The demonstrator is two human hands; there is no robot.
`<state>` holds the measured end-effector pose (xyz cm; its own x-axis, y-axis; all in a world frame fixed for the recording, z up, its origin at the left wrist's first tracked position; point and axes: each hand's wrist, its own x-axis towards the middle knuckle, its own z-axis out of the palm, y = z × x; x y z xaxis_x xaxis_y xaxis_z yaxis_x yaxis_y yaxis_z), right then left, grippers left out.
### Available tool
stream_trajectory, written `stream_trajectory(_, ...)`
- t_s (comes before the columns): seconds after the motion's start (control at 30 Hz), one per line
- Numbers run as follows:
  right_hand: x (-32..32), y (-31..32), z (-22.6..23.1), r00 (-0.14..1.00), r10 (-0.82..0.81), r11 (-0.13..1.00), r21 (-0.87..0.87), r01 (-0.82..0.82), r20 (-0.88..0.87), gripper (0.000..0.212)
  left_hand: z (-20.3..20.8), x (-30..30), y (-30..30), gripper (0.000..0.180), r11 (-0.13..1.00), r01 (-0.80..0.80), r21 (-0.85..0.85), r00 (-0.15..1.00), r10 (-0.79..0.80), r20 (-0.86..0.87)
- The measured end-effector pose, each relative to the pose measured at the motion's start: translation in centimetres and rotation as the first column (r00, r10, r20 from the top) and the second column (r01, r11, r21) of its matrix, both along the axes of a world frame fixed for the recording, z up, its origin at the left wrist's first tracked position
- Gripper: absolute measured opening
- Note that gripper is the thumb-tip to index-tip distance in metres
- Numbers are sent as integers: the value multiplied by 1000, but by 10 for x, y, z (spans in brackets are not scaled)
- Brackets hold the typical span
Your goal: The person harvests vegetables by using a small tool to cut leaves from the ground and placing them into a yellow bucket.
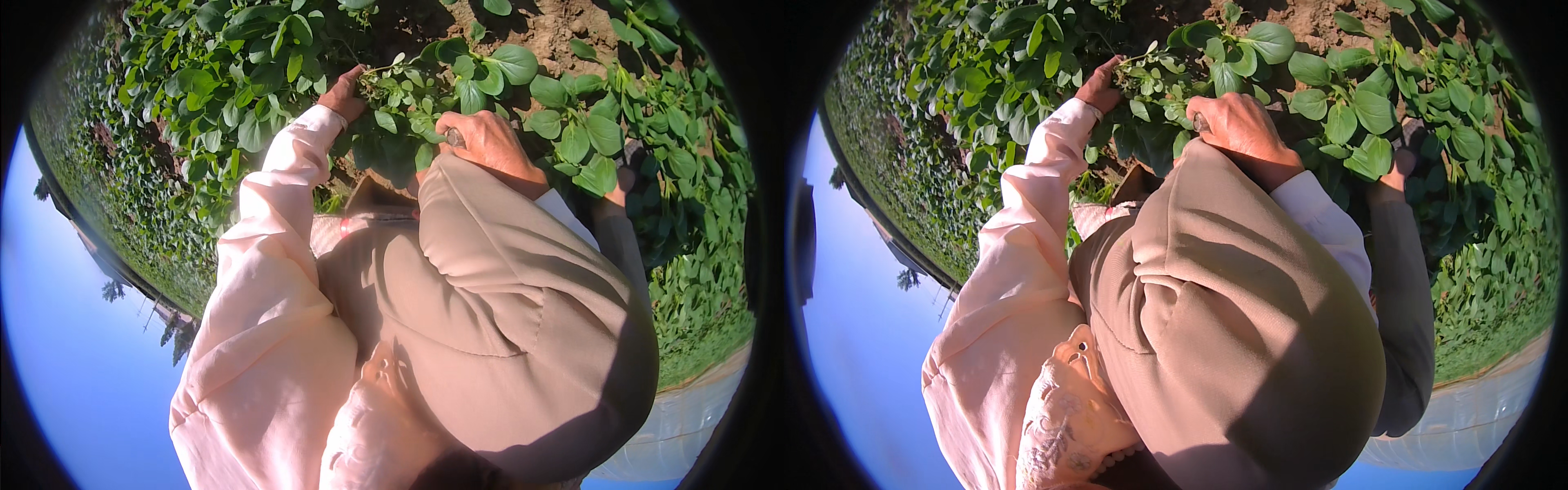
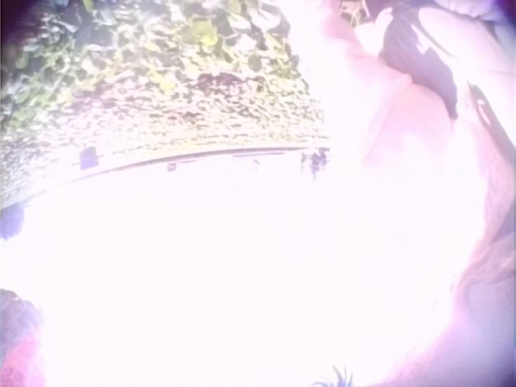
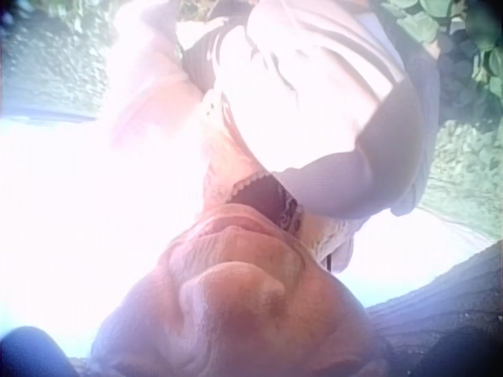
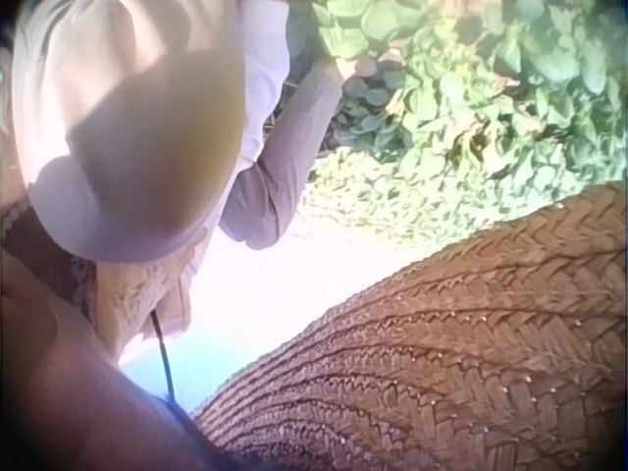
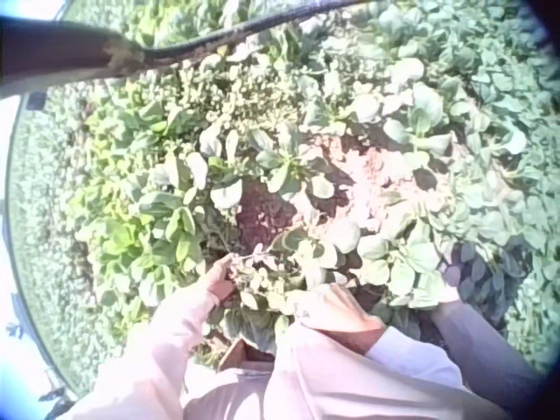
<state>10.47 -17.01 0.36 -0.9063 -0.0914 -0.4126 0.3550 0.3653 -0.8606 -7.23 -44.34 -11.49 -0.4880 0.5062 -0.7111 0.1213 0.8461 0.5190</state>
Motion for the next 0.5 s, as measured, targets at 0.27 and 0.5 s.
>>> stream_trajectory(0.27,13,50,8,980,-192,981,0,193,57,9,9,26,15,40,940,-253,230,944,187,273)
stream_trajectory(0.5,11,27,8,981,-161,982,-78,170,111,12,8,39,5,37,880,-400,254,896,434,-91)
